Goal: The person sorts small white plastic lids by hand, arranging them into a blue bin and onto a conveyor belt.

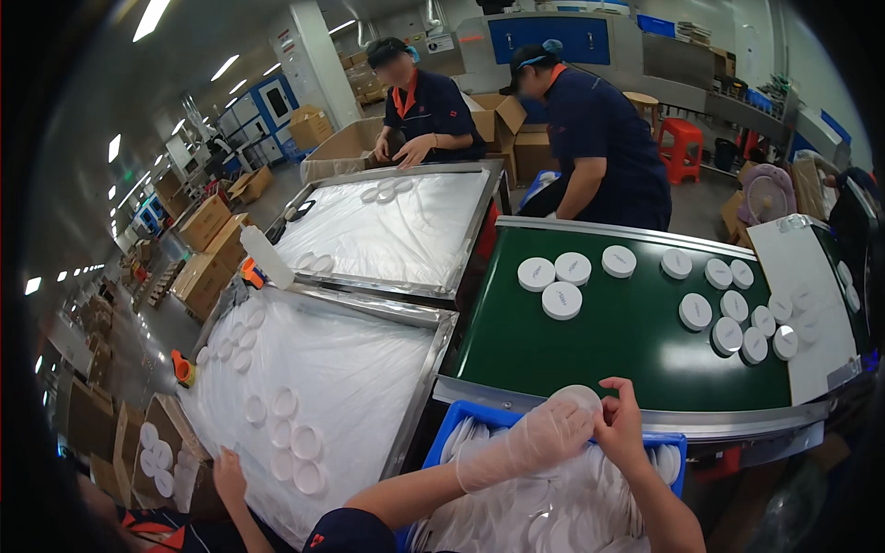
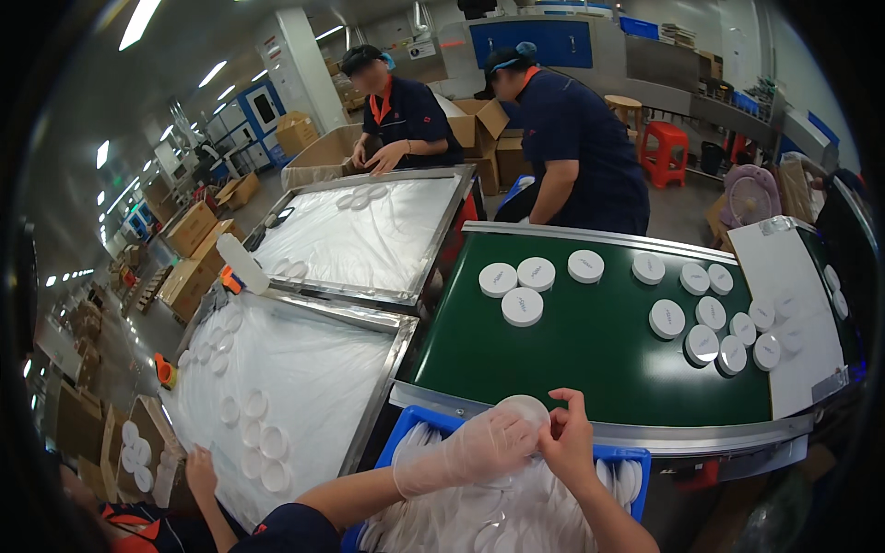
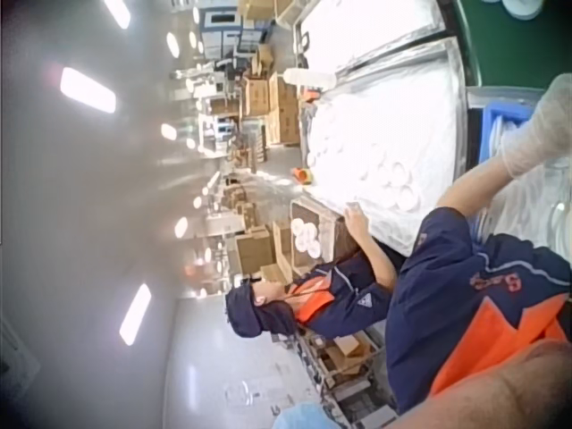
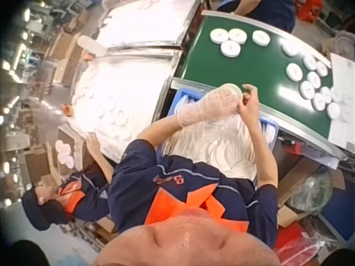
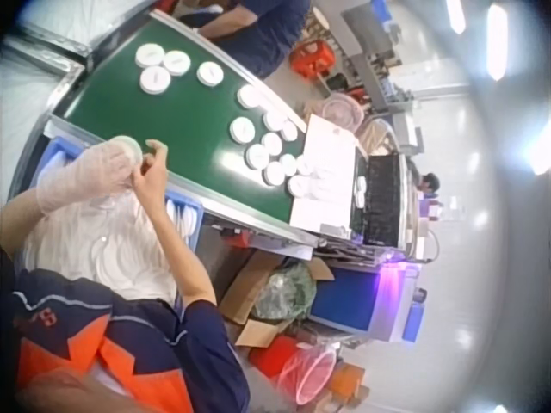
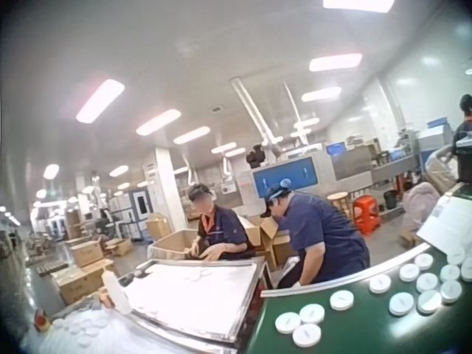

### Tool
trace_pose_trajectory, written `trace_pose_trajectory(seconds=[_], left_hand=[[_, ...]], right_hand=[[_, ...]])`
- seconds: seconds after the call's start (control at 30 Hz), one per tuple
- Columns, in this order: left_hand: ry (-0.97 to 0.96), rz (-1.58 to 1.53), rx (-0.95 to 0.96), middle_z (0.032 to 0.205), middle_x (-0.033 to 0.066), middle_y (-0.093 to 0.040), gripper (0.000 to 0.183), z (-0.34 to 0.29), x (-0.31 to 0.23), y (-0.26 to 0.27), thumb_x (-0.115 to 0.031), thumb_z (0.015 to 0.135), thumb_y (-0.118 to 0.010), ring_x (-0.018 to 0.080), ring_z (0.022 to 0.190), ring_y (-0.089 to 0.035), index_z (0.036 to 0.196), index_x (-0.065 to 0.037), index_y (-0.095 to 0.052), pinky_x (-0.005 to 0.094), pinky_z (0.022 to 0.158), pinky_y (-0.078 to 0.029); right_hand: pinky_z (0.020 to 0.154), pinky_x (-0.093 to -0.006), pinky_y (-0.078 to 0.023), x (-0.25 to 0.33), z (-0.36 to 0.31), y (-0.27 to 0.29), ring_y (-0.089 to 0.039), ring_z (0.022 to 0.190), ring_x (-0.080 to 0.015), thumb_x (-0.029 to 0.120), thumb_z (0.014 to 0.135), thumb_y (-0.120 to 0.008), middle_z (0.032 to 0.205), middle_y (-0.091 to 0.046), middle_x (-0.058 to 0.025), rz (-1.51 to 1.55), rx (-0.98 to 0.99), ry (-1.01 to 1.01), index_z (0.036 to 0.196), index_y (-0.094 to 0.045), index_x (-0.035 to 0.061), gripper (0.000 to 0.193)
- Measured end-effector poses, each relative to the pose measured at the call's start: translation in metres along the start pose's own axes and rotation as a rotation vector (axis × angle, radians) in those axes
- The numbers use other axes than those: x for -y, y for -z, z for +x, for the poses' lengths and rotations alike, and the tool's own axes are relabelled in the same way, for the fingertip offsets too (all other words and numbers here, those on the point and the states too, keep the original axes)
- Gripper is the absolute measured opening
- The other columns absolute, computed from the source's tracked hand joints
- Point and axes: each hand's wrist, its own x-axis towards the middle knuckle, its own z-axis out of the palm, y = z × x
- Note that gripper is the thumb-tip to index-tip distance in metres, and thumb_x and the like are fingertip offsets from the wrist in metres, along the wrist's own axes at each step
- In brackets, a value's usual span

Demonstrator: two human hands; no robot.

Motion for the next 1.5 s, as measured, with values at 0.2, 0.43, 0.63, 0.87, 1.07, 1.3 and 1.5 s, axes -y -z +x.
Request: trace_pose_trajectory(seconds=[0.2,0.43,0.63,0.87,1.07,1.3,1.5], left_hand=[[0.222,0.261,0.152,0.068,0.0066,-0.050,0.004,-0.049,0.050,0.010,-0.011,0.069,-0.053,0.0227,0.062,-0.053,0.070,-0.008,-0.050,0.0356,0.052,-0.043],[1.062,0.657,0.069,0.081,0.0168,-0.049,0.018,-0.271,0.179,0.090,-0.010,0.072,-0.055,0.0369,0.075,-0.051,0.086,-0.002,-0.048,0.0456,0.063,-0.042],[1.512,0.758,0.232,0.094,0.0168,-0.054,0.028,-0.266,0.192,0.116,-0.015,0.070,-0.062,0.0326,0.091,-0.052,0.091,-0.001,-0.052,0.0403,0.078,-0.044],[0.902,0.146,-0.138,0.114,0.0190,-0.048,0.060,-0.094,0.240,0.013,-0.015,0.062,-0.064,0.0317,0.110,-0.044,0.115,0.001,-0.044,0.0351,0.093,-0.035],[0.646,0.068,0.231,0.125,0.0231,-0.037,0.084,-0.002,0.299,-0.075,-0.017,0.058,-0.066,0.0392,0.116,-0.035,0.131,-0.003,-0.026,0.0428,0.096,-0.033],[0.341,-0.282,0.453,0.127,0.0214,-0.038,0.080,0.097,0.225,-0.117,-0.025,0.060,-0.073,0.0351,0.120,-0.034,0.127,0.000,-0.035,0.0377,0.102,-0.027],[0.296,-0.299,0.428,0.106,0.0204,-0.047,0.076,0.123,0.135,-0.132,-0.020,0.061,-0.068,0.0336,0.106,-0.044,0.125,0.003,-0.034,0.0367,0.092,-0.037]], right_hand=[[0.057,-0.0205,-0.047,-0.001,-0.008,-0.010,-0.057,0.066,-0.0095,0.001,0.078,-0.059,0.076,-0.060,-0.0083,0.084,0.202,-0.059,0.112,-0.038,0.0005,0.040],[0.062,-0.0281,-0.049,0.043,0.017,0.058,-0.061,0.070,-0.0164,0.008,0.079,-0.059,0.092,-0.062,-0.0132,0.249,0.280,0.022,0.125,-0.035,0.0044,0.052],[0.077,-0.0258,-0.040,0.133,0.053,0.215,-0.052,0.087,-0.0120,0.015,0.085,-0.051,0.097,-0.059,-0.0079,0.183,-1.154,0.639,0.126,-0.036,0.0048,0.045],[0.082,-0.0339,-0.045,0.019,0.017,0.027,-0.055,0.095,-0.0264,0.019,0.074,-0.064,0.097,-0.060,-0.0111,-0.469,0.600,0.241,0.099,-0.058,0.0044,0.030],[0.079,-0.0385,-0.045,-0.036,-0.032,-0.049,-0.054,0.093,-0.0303,0.025,0.075,-0.059,0.098,-0.056,-0.0100,-0.682,0.763,0.536,0.112,-0.051,0.0087,0.040],[0.068,-0.0337,-0.048,-0.045,-0.024,-0.052,-0.057,0.080,-0.0240,0.021,0.069,-0.058,0.086,-0.057,-0.0084,-0.782,0.736,0.513,0.106,-0.052,0.0080,0.040],[0.053,-0.0321,-0.047,-0.034,-0.017,-0.070,-0.057,0.060,-0.0220,0.014,0.069,-0.052,0.068,-0.058,-0.0063,-0.951,0.659,0.762,0.084,-0.056,0.0038,0.019]])
